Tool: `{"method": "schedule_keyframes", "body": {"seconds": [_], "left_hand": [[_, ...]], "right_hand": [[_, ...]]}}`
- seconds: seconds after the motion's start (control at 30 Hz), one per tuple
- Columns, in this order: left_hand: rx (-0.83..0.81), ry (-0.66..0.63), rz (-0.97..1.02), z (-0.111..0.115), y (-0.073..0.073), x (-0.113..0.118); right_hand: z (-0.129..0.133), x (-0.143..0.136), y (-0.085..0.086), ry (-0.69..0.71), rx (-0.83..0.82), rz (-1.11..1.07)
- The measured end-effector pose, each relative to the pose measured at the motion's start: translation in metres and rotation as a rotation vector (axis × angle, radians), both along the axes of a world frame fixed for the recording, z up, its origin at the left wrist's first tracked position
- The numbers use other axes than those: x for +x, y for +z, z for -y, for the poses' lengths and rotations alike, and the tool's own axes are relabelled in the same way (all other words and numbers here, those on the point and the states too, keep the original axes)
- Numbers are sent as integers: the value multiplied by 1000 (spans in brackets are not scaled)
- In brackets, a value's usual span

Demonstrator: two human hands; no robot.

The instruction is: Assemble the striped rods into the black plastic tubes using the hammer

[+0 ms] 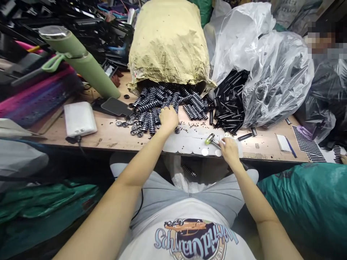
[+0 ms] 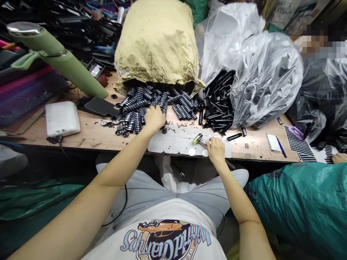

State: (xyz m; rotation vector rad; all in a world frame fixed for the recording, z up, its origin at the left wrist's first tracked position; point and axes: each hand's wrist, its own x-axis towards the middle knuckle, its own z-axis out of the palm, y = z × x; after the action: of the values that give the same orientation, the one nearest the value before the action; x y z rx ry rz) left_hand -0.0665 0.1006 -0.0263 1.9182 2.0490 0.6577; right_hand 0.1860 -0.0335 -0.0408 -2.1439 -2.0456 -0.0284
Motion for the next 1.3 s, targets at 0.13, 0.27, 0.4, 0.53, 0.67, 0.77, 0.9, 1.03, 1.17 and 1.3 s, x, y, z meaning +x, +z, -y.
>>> {"method": "schedule_keyframes", "body": {"seconds": [0.13, 0.27, 0.4, 0.53, 0.67, 0.77, 0.9, 1.03, 1.17, 1.3], "left_hand": [[-48, -100, 119, -14, -16, -6], [27, -178, 172, 5, -12, -6], [83, -425, 414, 32, 1, 3], [-209, -438, 950, 51, 3, 24], [-387, -195, 1215, 59, 0, 41], [-409, -208, 1240, 63, -1, 48], [-399, -247, 1300, 66, -2, 49], [-350, -234, 1472, 69, -4, 44], [-404, -202, 1483, 74, 2, 43], [-462, -81, 1584, 77, 9, 50]], "right_hand": [[-68, -24, 6, 176, 96, 32], [-112, -33, 27, 300, -106, -38], [-110, -25, 53, 537, -221, -664], [-89, -32, 65, 523, -193, -902], [-61, -54, 52, 457, 73, -419], [-49, -65, 37, 448, 107, -178], [-49, -59, 25, 443, 145, -190], [-48, -46, 22, 468, 159, -449], [-35, -44, 26, 612, 77, -646], [-26, -51, 29, 682, 42, -708]]}}
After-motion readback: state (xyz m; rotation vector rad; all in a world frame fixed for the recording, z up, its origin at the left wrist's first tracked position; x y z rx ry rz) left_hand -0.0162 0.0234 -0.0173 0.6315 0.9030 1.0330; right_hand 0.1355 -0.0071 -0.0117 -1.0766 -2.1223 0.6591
